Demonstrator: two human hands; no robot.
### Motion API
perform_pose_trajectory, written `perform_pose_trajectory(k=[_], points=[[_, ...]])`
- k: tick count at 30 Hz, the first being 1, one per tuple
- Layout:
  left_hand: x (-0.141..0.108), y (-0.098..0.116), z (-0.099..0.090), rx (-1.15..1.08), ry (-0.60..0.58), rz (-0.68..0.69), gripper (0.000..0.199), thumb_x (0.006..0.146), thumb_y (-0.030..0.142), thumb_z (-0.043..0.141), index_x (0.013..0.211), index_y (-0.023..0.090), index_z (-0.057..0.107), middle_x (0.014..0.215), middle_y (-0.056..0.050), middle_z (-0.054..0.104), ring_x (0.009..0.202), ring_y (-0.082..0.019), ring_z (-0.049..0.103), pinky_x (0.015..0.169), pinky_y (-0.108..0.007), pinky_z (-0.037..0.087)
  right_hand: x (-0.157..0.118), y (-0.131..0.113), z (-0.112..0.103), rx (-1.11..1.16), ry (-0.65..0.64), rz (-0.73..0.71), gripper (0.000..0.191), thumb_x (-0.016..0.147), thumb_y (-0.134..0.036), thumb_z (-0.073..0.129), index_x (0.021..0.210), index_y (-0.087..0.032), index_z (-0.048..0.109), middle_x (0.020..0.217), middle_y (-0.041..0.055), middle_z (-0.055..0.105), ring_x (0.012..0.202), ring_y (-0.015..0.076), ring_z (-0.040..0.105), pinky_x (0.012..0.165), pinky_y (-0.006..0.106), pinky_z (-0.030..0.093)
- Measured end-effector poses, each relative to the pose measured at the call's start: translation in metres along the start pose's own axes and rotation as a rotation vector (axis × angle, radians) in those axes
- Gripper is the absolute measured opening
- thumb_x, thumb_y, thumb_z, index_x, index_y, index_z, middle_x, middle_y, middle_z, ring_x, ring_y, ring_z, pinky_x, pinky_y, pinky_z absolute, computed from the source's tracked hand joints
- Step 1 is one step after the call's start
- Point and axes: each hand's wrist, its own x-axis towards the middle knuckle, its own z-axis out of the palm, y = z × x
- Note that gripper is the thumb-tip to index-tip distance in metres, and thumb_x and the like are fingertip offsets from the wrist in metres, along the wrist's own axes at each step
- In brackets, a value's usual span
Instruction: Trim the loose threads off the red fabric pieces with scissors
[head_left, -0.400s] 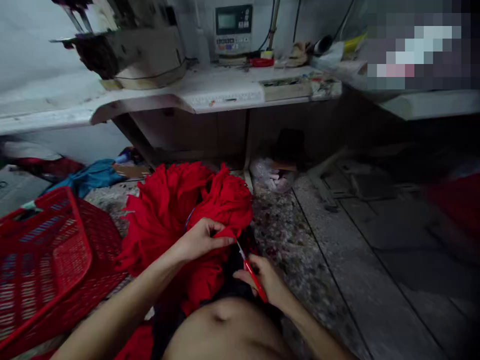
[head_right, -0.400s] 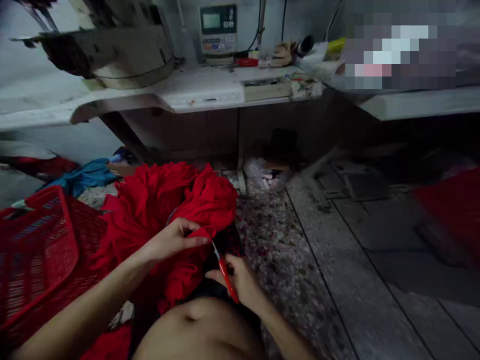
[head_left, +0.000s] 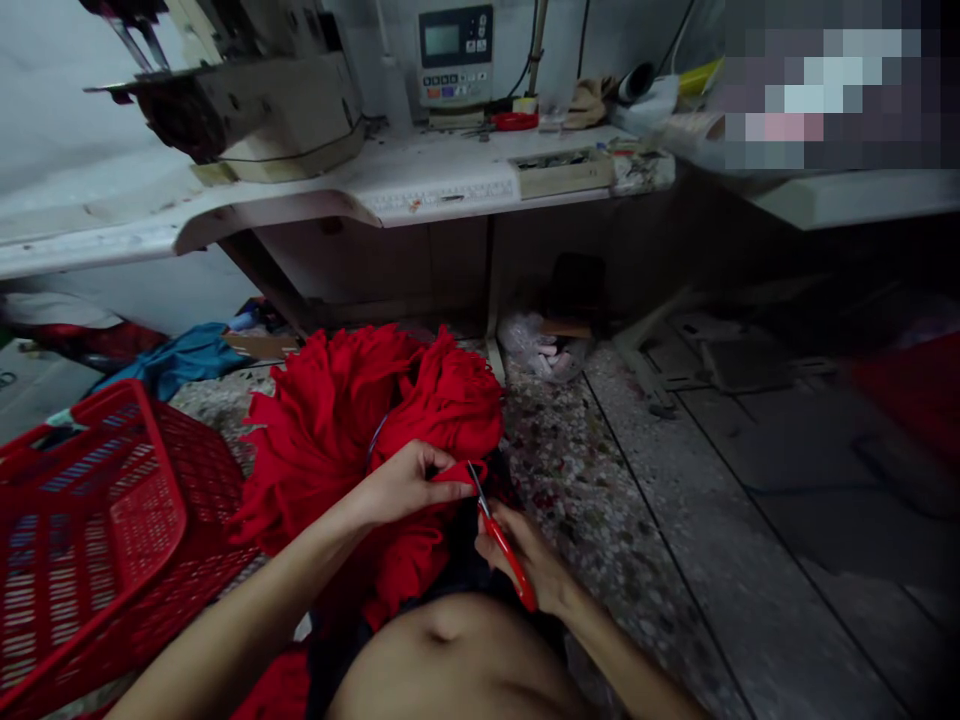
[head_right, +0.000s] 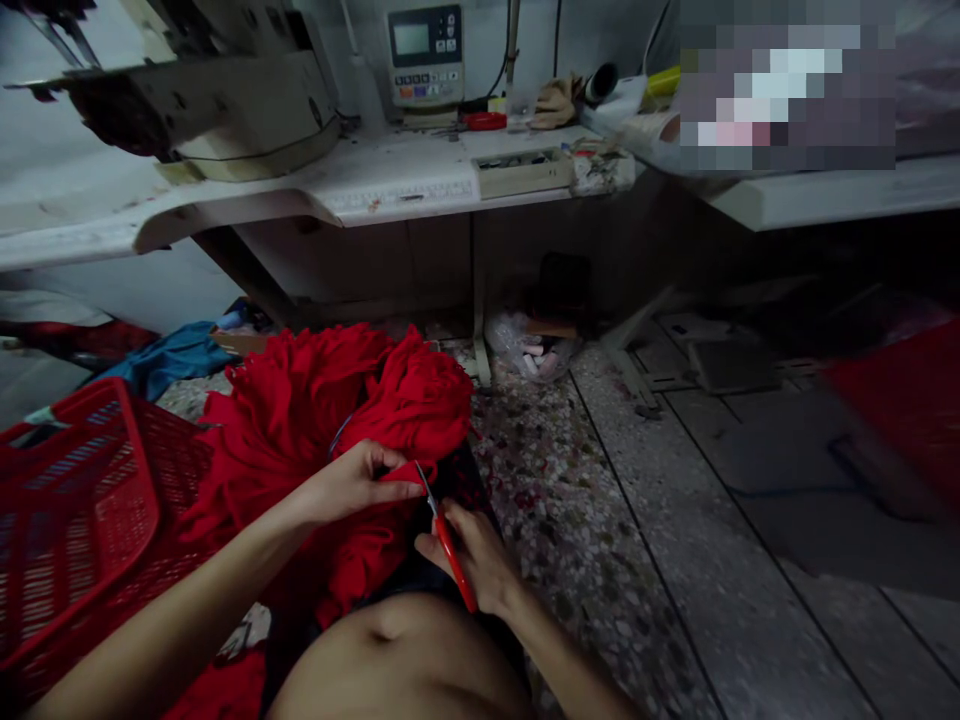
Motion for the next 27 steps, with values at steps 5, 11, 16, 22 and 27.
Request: perform_pose_trajectory(k=[5,11,16,22,27], points=[[0.002,0.0,0.001,0.038,-0.101,0.003,0.036,0.086,0.042,0.073,0.092,0.007,0.078,0.077,-0.004,0.069,0.07,-0.014,0.057,0.071,-0.024,0.046,0.005,0.0,-0.001,-0.064,0.031,-0.026,0.019,0.09,-0.032,0.068,0.084,-0.02,0.054,0.067,-0.0064,0.049,0.061,0.0108,0.043,0.057,0.022,0.035],[-0.014,0.002,-0.005,0.161,-0.191,0.052,0.034,0.088,0.043,0.071,0.088,0.009,0.077,0.075,-0.003,0.066,0.067,-0.012,0.053,0.065,-0.022,0.043,-0.002,0.031,0.007,-0.123,0.141,-0.014,0.036,0.074,-0.039,0.085,0.072,-0.018,0.055,0.059,-0.0071,0.049,0.056,0.0097,0.041,0.051,0.021,0.033],[-0.044,-0.007,-0.029,0.315,-0.528,0.068,0.031,0.085,0.044,0.076,0.083,0.013,0.079,0.071,-0.004,0.069,0.065,-0.013,0.056,0.063,-0.022,0.041,-0.002,0.057,0.008,0.171,0.266,0.137,0.043,0.075,-0.052,0.082,0.072,-0.02,0.053,0.048,-0.0081,0.049,0.039,0.0092,0.043,0.039,0.02,0.032],[-0.052,0.006,-0.034,0.21,-0.499,-0.064,0.037,0.083,0.047,0.077,0.098,0.014,0.078,0.085,-0.008,0.076,0.071,-0.017,0.065,0.063,-0.021,0.047,0.035,0.038,-0.017,0.317,0.525,0.051,0.049,0.065,-0.054,0.089,0.075,-0.019,0.057,0.063,0.0006,0.068,0.04,0.01,0.052,0.039,0.021,0.037],[-0.015,0.023,-0.015,0.498,0.1,0.208,0.023,0.097,0.034,0.059,0.102,0.016,0.074,0.098,-0.008,0.072,0.089,-0.018,0.066,0.081,-0.025,0.049,0.075,0.007,-0.029,0.436,0.701,-0.036,0.053,0.057,-0.054,0.092,0.079,-0.02,0.058,0.075,0.0014,0.072,0.045,0.0124,0.059,0.044,0.024,0.045]])
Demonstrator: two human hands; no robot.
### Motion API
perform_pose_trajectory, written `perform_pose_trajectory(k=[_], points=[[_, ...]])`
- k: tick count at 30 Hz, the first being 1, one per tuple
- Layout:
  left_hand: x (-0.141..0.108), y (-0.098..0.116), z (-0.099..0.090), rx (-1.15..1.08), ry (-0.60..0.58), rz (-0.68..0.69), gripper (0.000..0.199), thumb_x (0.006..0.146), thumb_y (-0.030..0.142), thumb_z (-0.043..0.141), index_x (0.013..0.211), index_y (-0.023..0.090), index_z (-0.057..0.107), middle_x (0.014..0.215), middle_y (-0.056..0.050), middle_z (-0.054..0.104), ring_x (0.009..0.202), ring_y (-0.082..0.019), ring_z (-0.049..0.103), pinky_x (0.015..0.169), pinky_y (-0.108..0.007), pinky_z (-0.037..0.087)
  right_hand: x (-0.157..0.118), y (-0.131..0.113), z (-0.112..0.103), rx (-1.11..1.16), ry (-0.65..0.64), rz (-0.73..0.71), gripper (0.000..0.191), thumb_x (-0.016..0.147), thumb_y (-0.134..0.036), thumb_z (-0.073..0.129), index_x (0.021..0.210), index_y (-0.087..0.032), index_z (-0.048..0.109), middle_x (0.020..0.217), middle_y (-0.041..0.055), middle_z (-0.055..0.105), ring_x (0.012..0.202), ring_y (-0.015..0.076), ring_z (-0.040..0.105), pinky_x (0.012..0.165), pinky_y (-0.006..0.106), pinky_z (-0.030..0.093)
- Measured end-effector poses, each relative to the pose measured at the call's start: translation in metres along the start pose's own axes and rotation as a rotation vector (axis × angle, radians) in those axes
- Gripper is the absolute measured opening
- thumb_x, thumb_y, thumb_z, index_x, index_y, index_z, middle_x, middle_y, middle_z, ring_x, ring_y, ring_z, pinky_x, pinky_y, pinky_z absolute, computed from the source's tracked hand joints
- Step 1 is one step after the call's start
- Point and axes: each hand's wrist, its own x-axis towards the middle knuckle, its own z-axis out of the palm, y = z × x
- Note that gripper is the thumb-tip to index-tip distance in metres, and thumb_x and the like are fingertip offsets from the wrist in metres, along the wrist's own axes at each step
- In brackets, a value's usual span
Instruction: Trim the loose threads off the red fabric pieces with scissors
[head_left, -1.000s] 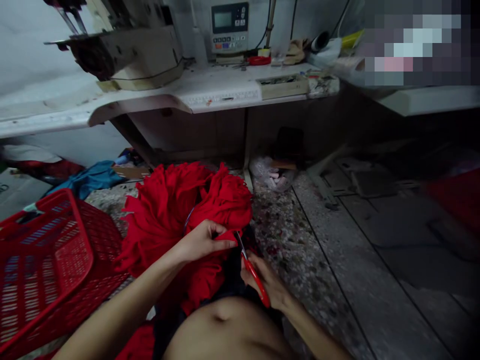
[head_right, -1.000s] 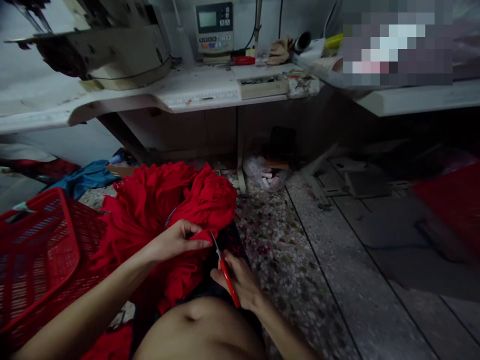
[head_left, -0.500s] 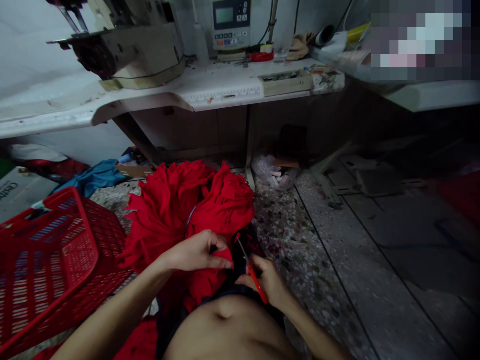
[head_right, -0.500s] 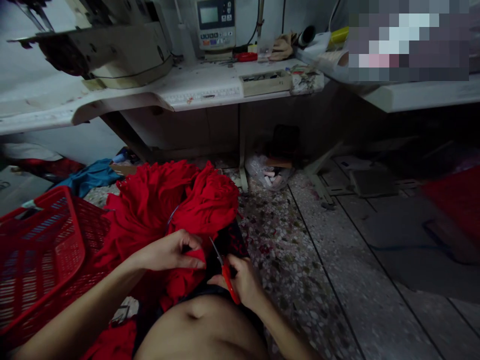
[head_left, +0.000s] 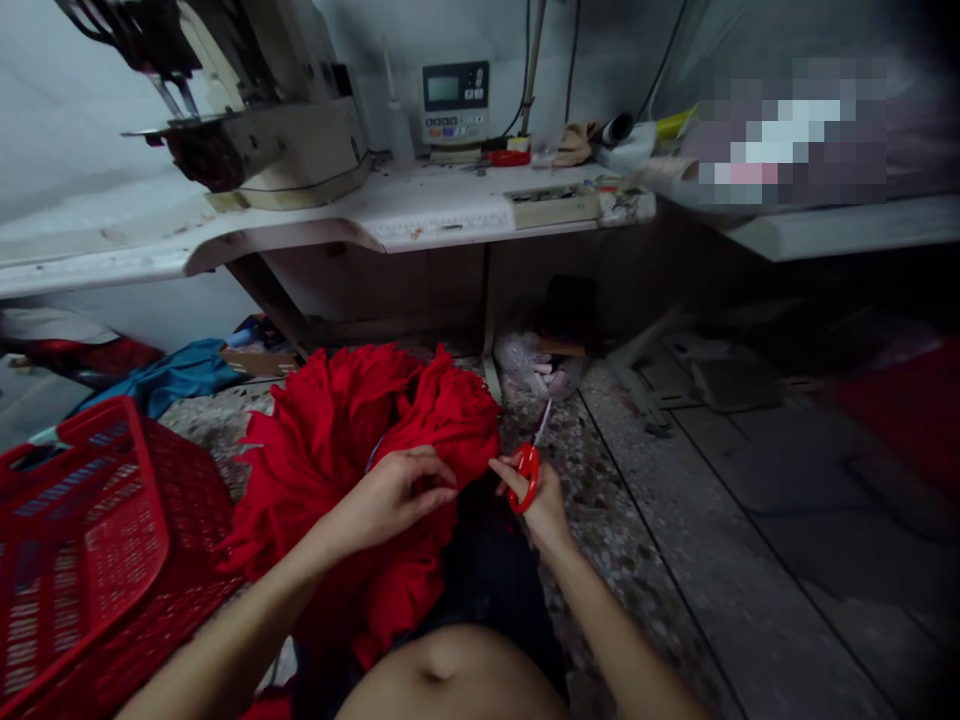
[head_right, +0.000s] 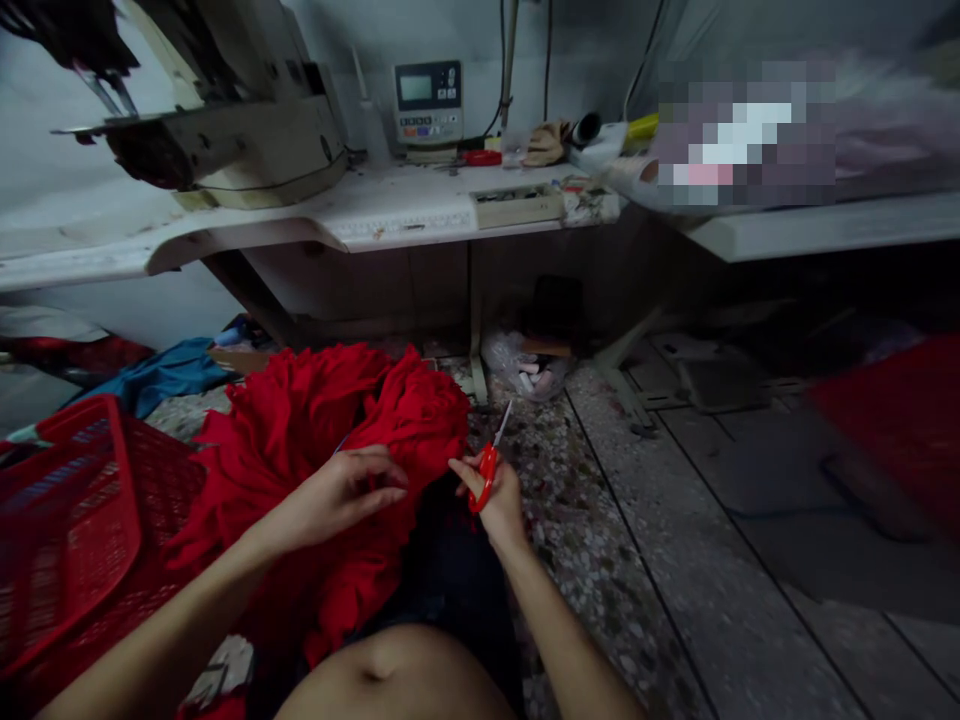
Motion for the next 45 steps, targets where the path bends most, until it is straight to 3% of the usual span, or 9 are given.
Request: perform_pose_trajectory(k=[2,5,8,14,20,27,33,37,45], points=[[0.015,-0.001,0.011,0.17,0.106,0.019,0.023,0.098,0.029,0.057,0.113,0.019,0.071,0.106,-0.009,0.07,0.095,-0.02,0.066,0.085,-0.027,0.048,0.006,-0.004,0.006,0.009,0.014,-0.021,0.052,0.057,-0.052,0.093,0.076,-0.02,0.057,0.067,-0.0022,0.067,0.043,0.0113,0.057,0.043,0.023,0.043],[0.031,-0.008,0.026,0.329,0.122,-0.041,0.03,0.097,0.028,0.055,0.124,0.022,0.066,0.114,-0.01,0.068,0.097,-0.023,0.068,0.082,-0.029,0.049,0.006,-0.005,0.005,0.019,0.023,-0.056,0.048,0.06,-0.047,0.093,0.075,-0.019,0.057,0.06,-0.0067,0.059,0.043,0.0093,0.053,0.043,0.021,0.041],[0.038,-0.015,0.035,0.365,0.108,-0.095,0.023,0.094,0.025,0.056,0.114,0.023,0.069,0.109,-0.009,0.07,0.094,-0.025,0.069,0.078,-0.028,0.048,0.002,-0.003,-0.002,0.007,0.027,-0.079,0.049,0.059,-0.047,0.093,0.077,-0.019,0.056,0.058,-0.0081,0.056,0.042,0.0087,0.051,0.043,0.02,0.041],[0.038,-0.011,0.033,0.097,0.148,0.004,0.016,0.092,0.032,0.059,0.083,0.024,0.069,0.092,-0.007,0.07,0.083,-0.022,0.067,0.076,-0.027,0.052,-0.007,-0.019,-0.008,-0.02,-0.032,-0.075,0.052,0.059,-0.052,0.091,0.074,-0.02,0.053,0.058,-0.0063,0.056,0.041,0.0095,0.052,0.042,0.021,0.041],[0.018,-0.004,0.028,-0.24,0.151,-0.154,0.035,0.074,0.054,0.075,0.095,0.026,0.075,0.093,-0.004,0.074,0.089,-0.026,0.067,0.081,-0.029,0.056,-0.022,-0.055,-0.005,-0.007,-0.226,-0.126,0.048,0.065,-0.053,0.087,0.069,-0.02,0.053,0.064,-0.0021,0.061,0.041,0.0097,0.052,0.04,0.022,0.042],[0.019,-0.006,0.017,-0.372,0.164,-0.165,0.043,0.081,0.057,0.072,0.072,0.016,0.062,0.074,-0.001,0.056,0.072,-0.015,0.051,0.068,-0.021,0.045,-0.055,-0.02,-0.021,-0.128,-0.201,0.106,0.064,0.065,-0.079,0.075,0.081,-0.022,0.051,0.051,-0.0068,0.052,0.038,0.0105,0.047,0.04,0.021,0.036],[0.028,-0.005,0.017,-0.407,0.079,-0.136,0.041,0.087,0.049,0.071,0.069,0.014,0.061,0.072,0.0,0.051,0.075,-0.013,0.048,0.075,-0.022,0.042,-0.091,-0.025,-0.053,-0.357,-0.495,0.056,0.055,0.083,-0.078,0.062,0.082,-0.023,0.062,0.08,0.0034,0.064,0.082,0.0213,0.062,0.079,0.032,0.048],[0.029,-0.006,0.022,-0.569,0.031,-0.162,0.041,0.082,0.047,0.077,0.067,0.012,0.061,0.068,0.002,0.049,0.063,-0.009,0.042,0.061,-0.02,0.035,-0.091,-0.024,-0.06,-0.302,-0.551,0.166,0.056,0.087,-0.077,0.056,0.089,-0.021,0.06,0.073,-0.0002,0.057,0.066,0.0167,0.056,0.068,0.028,0.045],[0.024,-0.005,0.027,-0.721,0.025,-0.281,0.038,0.078,0.046,0.082,0.081,0.009,0.074,0.065,0.0,0.059,0.056,-0.008,0.046,0.057,-0.02,0.038,-0.08,-0.02,-0.05,-0.292,-0.655,0.109,0.045,0.095,-0.065,0.057,0.094,-0.02,0.058,0.077,0.0,0.058,0.069,0.0166,0.058,0.068,0.027,0.045]])
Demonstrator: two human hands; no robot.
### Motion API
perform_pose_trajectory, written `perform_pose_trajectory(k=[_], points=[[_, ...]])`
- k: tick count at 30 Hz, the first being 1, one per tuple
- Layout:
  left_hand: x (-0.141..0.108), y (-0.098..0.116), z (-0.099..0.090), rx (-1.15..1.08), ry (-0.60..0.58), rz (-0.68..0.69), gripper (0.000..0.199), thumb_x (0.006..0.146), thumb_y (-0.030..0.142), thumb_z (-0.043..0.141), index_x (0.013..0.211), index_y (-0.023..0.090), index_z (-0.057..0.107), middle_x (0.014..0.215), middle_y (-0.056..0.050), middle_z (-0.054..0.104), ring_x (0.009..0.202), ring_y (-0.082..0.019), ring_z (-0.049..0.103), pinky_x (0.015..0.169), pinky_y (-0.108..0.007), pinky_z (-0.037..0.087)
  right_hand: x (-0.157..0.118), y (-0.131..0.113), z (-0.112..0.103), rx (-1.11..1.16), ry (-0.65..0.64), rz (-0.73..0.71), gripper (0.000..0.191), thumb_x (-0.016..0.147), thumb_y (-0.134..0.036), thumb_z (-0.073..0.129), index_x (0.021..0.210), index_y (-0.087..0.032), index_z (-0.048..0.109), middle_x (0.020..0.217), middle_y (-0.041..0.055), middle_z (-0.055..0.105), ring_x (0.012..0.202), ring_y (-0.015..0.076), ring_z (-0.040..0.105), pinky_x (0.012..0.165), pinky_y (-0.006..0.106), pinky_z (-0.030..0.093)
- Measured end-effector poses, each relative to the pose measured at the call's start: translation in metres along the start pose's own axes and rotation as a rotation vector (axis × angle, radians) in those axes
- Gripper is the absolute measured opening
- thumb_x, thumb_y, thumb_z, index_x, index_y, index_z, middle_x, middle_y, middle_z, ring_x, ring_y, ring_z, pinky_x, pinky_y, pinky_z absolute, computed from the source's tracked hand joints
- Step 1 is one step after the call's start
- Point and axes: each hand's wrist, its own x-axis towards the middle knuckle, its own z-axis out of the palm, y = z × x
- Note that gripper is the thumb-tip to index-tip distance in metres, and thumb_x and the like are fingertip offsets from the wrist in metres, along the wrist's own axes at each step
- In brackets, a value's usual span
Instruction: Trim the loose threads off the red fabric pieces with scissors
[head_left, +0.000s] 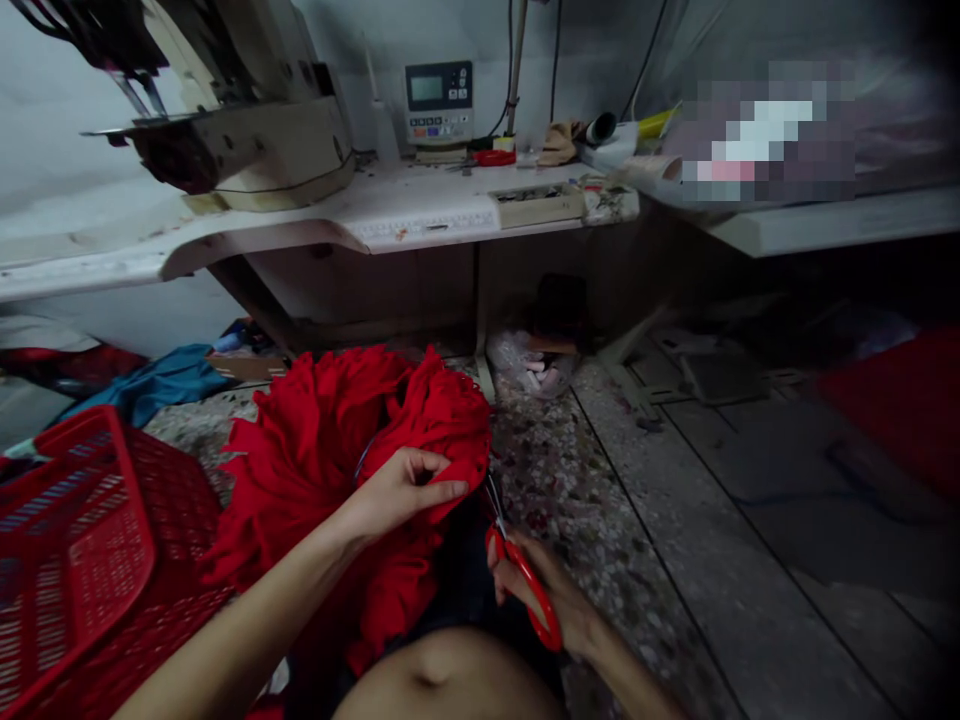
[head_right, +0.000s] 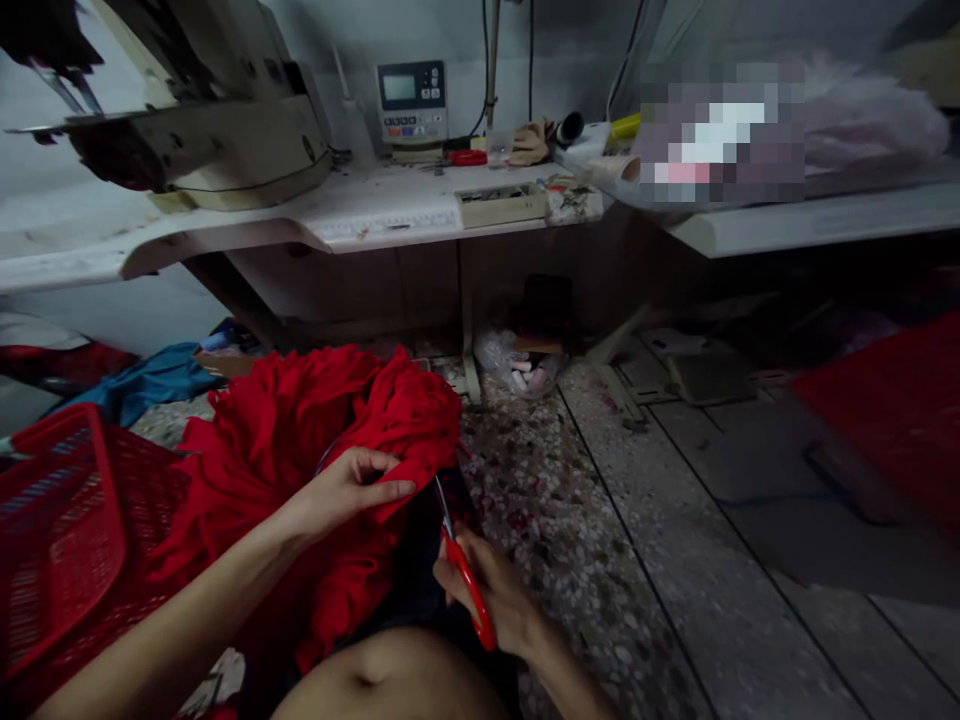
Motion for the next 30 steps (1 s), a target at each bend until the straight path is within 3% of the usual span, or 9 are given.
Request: perform_pose_trajectory(k=[10,19,25,30], points=[[-0.004,-0.007,0.004,0.02,0.005,0.004,0.039,0.078,0.046,0.082,0.089,0.009,0.079,0.072,-0.003,0.067,0.062,-0.01,0.054,0.061,-0.021,0.042,0.007,-0.013,0.005,-0.075,-0.019,-0.01,0.046,0.093,-0.065,0.059,0.086,-0.02,0.059,0.072,-0.0017,0.055,0.062,0.0132,0.051,0.061,0.025,0.042],[-0.004,-0.006,0.005,0.034,-0.047,-0.001,0.035,0.078,0.045,0.082,0.083,0.01,0.078,0.065,0.0,0.062,0.056,-0.008,0.047,0.057,-0.019,0.038,0.004,0.019,0.011,0.033,0.094,0.161,0.044,0.078,-0.056,0.078,0.075,-0.02,0.053,0.055,-0.0083,0.049,0.04,0.0079,0.044,0.038,0.019,0.03],[-0.004,-0.007,0.007,0.135,-0.102,0.018,0.038,0.083,0.047,0.077,0.09,0.009,0.078,0.074,-0.003,0.066,0.064,-0.011,0.052,0.064,-0.022,0.043,-0.007,0.024,0.01,0.072,0.012,0.054,0.044,0.086,-0.062,0.068,0.084,-0.02,0.056,0.065,-0.0043,0.055,0.053,0.0113,0.054,0.052,0.022,0.041],[-0.005,-0.007,0.01,0.208,-0.205,0.004,0.037,0.088,0.044,0.072,0.093,0.008,0.078,0.074,-0.003,0.067,0.064,-0.011,0.051,0.064,-0.022,0.042,-0.005,0.021,0.011,0.017,0.016,-0.006,0.041,0.09,-0.059,0.065,0.084,-0.02,0.057,0.067,-0.0026,0.057,0.059,0.0128,0.053,0.058,0.023,0.041]])
